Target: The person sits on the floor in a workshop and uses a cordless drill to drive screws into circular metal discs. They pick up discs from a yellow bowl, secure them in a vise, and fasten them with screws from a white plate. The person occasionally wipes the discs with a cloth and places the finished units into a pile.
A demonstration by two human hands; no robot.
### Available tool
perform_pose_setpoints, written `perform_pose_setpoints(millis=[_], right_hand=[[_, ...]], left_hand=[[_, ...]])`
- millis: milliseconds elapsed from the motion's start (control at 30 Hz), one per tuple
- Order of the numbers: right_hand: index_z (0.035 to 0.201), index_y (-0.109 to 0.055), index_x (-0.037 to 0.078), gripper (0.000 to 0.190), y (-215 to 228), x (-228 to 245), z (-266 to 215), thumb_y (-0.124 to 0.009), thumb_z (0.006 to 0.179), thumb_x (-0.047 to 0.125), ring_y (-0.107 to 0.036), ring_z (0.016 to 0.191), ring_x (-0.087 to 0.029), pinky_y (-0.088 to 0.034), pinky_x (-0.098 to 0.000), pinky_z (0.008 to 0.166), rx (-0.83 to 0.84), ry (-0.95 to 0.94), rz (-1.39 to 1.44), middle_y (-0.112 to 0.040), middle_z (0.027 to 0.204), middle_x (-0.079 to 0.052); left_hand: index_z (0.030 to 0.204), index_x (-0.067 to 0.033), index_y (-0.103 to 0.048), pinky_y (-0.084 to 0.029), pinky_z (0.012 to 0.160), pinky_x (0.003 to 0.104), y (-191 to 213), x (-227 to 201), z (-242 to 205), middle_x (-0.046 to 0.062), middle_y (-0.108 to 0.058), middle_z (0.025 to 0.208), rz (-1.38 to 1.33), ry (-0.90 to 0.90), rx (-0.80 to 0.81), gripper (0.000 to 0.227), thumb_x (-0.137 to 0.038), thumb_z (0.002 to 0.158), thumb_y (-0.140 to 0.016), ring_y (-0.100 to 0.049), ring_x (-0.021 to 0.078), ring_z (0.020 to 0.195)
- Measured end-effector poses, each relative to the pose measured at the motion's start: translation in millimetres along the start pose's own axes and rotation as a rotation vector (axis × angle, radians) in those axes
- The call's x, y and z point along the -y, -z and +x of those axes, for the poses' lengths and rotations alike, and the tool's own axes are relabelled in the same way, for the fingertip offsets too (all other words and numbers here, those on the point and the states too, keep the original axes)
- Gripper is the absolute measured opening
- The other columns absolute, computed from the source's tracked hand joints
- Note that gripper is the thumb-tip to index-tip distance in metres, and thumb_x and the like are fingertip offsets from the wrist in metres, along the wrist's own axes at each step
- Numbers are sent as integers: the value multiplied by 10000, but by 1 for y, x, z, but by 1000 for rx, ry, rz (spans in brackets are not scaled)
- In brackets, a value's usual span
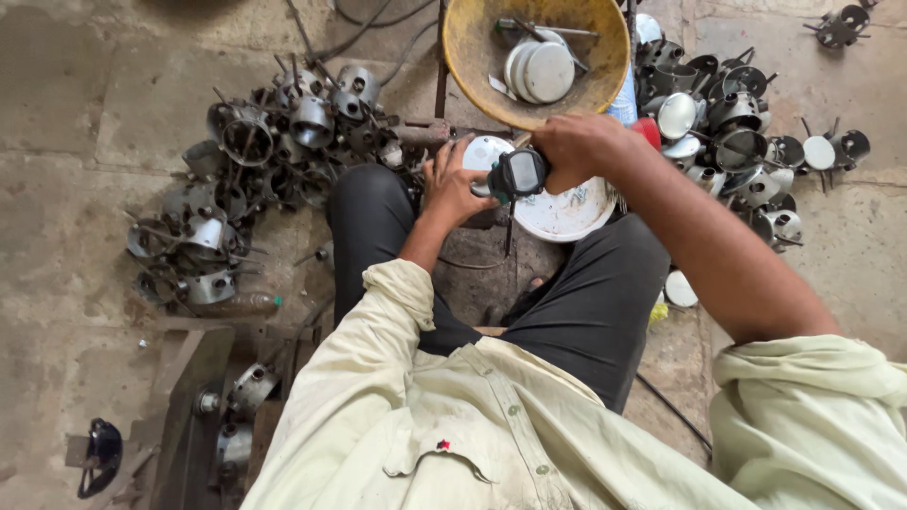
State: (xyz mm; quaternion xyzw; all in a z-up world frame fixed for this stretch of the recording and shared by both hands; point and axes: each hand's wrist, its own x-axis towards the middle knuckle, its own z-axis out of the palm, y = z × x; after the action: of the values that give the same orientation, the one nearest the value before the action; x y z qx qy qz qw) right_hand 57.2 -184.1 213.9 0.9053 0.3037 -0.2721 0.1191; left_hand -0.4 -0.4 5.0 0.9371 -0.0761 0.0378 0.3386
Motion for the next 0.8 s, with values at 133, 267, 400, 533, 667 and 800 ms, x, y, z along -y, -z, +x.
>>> perform_pose_setpoints(millis=[133,267,400,533,667,800], right_hand=[[941,-736,32,275,0,-18,-32,-742,770,248,-717,712,-298,-611,-438,632,-160,-27,196,-746,814,-143],[1160,-674,-1,510,-58,-26,-115,-646,654,60,-701,832,-306,-559,-442,762,-731,239,760,-731,929,-180],[1186,-682,74,534,-144,-21,-165,-763,658,70,-707,923,-365,-572,-426,819,-569,-218,808,-748,976,-171],[1305,-615,122,711,-223,10,-199,-812,623,89,-659,1025,-370,-540,-452,824,-609,-419,650,-689,1092,-135],[1355,-567,154,832,-258,33,-202,-798,562,55,-623,1060,-366,-521,-446,876,-550,-467,768,-622,1141,-113],[1354,-571,166,821,-272,37,-195,-771,567,46,-620,1074,-355,-523,-444,868,-586,-494,819,-607,1157,-96]], left_hand=[[1092,-369,-821,-196,1149,605,11,-3,1,81,-358,1593,-30,-32,-9,509,-485,605,-916,-246,388,1480],[1410,-413,-578,-227,1107,682,19,-11,3,158,-327,1584,95,-6,54,836,-482,649,-916,-236,453,1450],[1553,-309,-245,-189,1049,733,22,-21,34,298,-269,1499,236,29,139,1289,-498,513,-983,-181,529,1397],[1515,-207,-299,-311,1111,629,22,-23,27,251,-364,1507,97,-14,72,1167,-386,546,-924,-294,496,1401],[1446,-119,-343,-336,1144,595,12,-56,48,229,-425,1410,3,-78,-67,1082,-396,596,-952,-362,458,1378],[1474,-55,-278,-388,1138,532,-31,-89,90,279,-439,1426,-305,181,-11,1187,-449,588,-963,-463,441,1341]])
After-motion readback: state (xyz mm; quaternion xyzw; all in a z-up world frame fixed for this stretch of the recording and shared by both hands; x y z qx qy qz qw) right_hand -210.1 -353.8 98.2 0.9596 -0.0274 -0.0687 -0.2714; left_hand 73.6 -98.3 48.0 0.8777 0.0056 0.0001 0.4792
